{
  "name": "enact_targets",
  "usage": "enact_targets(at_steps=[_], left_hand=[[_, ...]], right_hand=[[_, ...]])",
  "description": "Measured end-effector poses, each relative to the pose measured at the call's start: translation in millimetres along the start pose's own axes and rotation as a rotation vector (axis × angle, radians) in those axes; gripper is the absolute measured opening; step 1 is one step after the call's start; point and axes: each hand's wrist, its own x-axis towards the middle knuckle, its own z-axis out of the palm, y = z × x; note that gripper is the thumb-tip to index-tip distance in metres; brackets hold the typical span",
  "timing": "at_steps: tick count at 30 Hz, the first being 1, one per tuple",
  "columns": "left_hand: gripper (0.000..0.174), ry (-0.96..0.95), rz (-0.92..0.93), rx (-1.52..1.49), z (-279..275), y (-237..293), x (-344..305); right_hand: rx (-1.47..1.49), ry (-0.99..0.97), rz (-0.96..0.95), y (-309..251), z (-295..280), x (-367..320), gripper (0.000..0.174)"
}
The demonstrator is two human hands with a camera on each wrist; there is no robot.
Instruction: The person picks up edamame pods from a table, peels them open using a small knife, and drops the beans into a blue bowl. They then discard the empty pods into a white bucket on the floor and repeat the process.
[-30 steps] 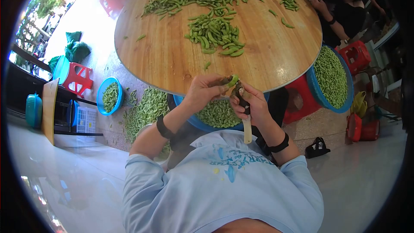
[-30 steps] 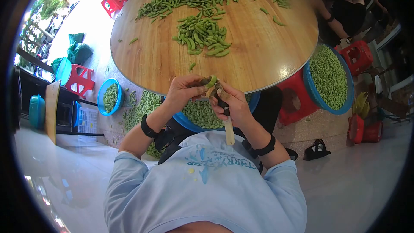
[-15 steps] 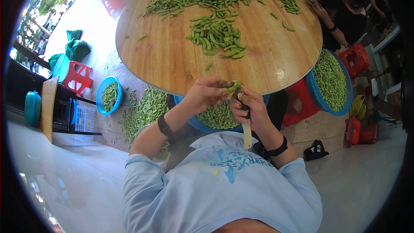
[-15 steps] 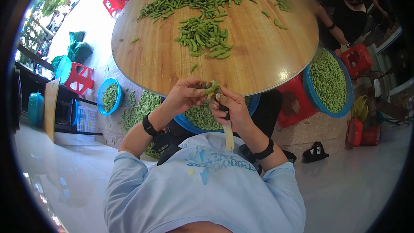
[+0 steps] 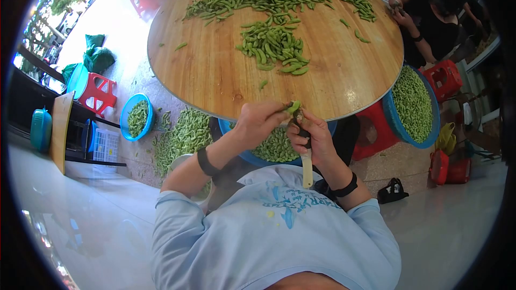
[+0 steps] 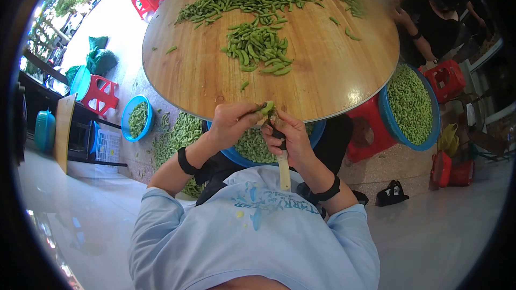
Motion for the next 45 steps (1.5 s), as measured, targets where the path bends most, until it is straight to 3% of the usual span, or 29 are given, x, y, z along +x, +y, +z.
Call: enact_targets(at_steps=[2,3,5,6,8,9,11,13,14,16,21,23,27,31,33,35,38,42,44,45], left_hand=[[0.018,0.022,-0.772,-0.708,3.2,7.0,-0.5],[0.018,0.027,-0.769,-0.707,3.1,5.7,-0.1],[0.017,0.067,-1.041,-1.168,4.4,2.7,-0.7],[0.017,0.068,-1.043,-1.170,6.4,5.8,-2.3],[0.015,0.008,-0.685,-0.533,12.6,15.6,-6.2],[0.015,0.009,-0.685,-0.534,15.0,18.0,-8.1],[0.013,0.070,-0.381,-0.250,18.2,20.7,-10.7],[0.013,0.060,-0.392,-0.242,16.5,21.9,-13.1],[0.013,0.046,-0.402,-0.235,15.7,22.8,-14.1],[0.013,0.042,-0.396,-0.209,14.5,26.4,-13.4],[0.013,0.034,-0.346,-0.185,21.3,32.7,-20.6],[0.012,0.031,-0.672,-0.389,26.3,29.1,-23.5],[0.011,0.009,-0.868,-0.564,28.9,31.0,-26.9],[0.017,-0.083,-0.717,-0.404,42.7,14.5,-38.3],[0.022,-0.095,-0.655,-0.310,44.7,10.7,-42.9],[0.022,-0.036,-0.378,-0.240,42.1,7.5,-47.6],[0.020,-0.054,-0.489,-0.137,16.3,32.8,-37.4],[0.017,-0.059,-0.454,-0.239,-0.5,40.1,-29.6],[0.014,-0.002,-0.197,-0.076,-7.4,26.5,-33.7],[0.012,-0.061,-0.242,0.157,-21.9,21.1,-34.6]], right_hand=[[-0.005,0.001,-0.012,-0.1,1.3,1.1,0.018],[-0.089,0.011,-0.039,-2.1,4.7,0.9,0.018],[-0.171,0.022,-0.064,-2.2,3.8,1.6,0.018],[-0.303,0.055,-0.121,-0.1,0.2,2.7,0.017],[-0.438,0.086,-0.179,-0.5,-1.3,3.7,0.017],[-0.595,0.146,-0.249,-2.5,3.5,3.9,0.018],[-0.753,0.204,-0.323,-3.5,5.1,6.4,0.020],[-1.119,0.207,-0.613,-0.9,1.0,10.5,0.025],[-1.117,0.207,-0.612,-1.6,1.5,11.2,0.025],[-1.416,0.170,-0.796,-6.1,2.4,12.9,0.027],[-1.502,0.141,-0.808,-4.5,-12.7,18.5,0.023],[-1.523,0.149,-0.787,-3.5,-11.7,14.9,0.021],[-1.629,0.069,-0.847,1.9,-4.2,1.7,0.023],[-1.732,-0.065,-0.946,4.9,-2.7,-1.5,0.025],[-1.762,-0.019,-0.927,3.2,-7.1,0.1,0.025],[-1.793,0.030,-0.914,-1.5,-12.1,0.4,0.026],[-1.683,0.122,-0.851,0.4,-16.0,-1.9,0.024],[-1.548,0.129,-0.805,11.3,-2.7,3.0,0.019],[-1.488,0.127,-0.798,9.9,-1.6,3.8,0.018],[-1.503,0.106,-0.739,6.3,-4.1,3.9,0.017]])
